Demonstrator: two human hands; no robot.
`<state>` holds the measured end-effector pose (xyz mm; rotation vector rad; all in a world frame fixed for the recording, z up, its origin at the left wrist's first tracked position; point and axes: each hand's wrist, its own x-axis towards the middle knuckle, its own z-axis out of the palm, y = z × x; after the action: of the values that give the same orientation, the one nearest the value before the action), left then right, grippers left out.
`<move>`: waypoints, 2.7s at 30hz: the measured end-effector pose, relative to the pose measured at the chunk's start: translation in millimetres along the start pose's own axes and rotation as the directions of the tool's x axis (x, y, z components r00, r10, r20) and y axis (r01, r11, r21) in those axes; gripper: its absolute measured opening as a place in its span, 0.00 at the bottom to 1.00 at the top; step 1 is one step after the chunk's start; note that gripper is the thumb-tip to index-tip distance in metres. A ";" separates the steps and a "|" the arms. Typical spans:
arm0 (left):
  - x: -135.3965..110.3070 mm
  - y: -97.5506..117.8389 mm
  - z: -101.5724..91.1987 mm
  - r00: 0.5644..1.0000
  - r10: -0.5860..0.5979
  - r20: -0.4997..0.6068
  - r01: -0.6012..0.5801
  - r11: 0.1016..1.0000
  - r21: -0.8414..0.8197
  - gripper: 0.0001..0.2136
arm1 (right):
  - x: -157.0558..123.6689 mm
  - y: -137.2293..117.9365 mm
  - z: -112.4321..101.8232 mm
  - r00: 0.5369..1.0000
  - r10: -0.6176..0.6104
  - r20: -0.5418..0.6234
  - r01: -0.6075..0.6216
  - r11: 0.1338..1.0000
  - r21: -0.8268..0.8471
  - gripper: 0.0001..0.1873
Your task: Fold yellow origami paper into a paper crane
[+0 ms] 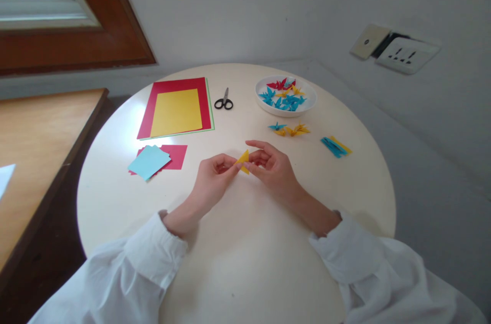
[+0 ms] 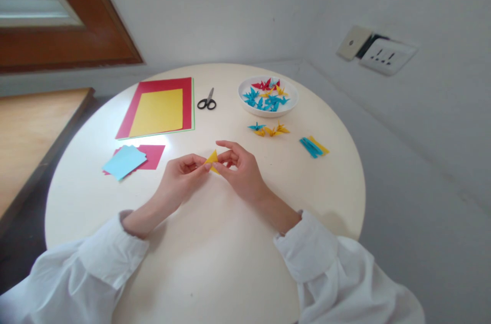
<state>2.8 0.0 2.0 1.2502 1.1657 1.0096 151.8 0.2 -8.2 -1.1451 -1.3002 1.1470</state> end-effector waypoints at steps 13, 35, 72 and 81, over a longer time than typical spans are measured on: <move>0.8 -2.4 -0.5 1.000 0.009 0.003 -0.009 1.000 0.002 0.13 | 0.1 0.5 -1.4 0.999 -0.039 0.013 0.039 0.999 -0.023 0.22; 11.2 -2.2 -6.3 0.985 -0.117 0.129 0.171 0.790 -0.588 0.03 | 5.7 4.6 -3.4 0.990 -0.039 -0.137 0.046 0.998 0.048 0.23; 10.7 -4.9 -10.4 0.953 -0.094 0.288 0.269 0.703 -0.659 0.06 | 6.5 11.1 -3.7 0.990 -0.085 -0.114 0.085 0.996 -0.011 0.14; 10.8 -7.4 -4.1 0.987 -0.162 0.007 0.146 0.870 -0.471 0.05 | 1.9 4.1 -2.2 0.991 -0.125 -0.053 0.118 0.985 -0.128 0.08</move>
<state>0.0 10.7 -6.2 0.7432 0.9486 1.1128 154.0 2.5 -12.0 -1.1651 -1.3905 0.9460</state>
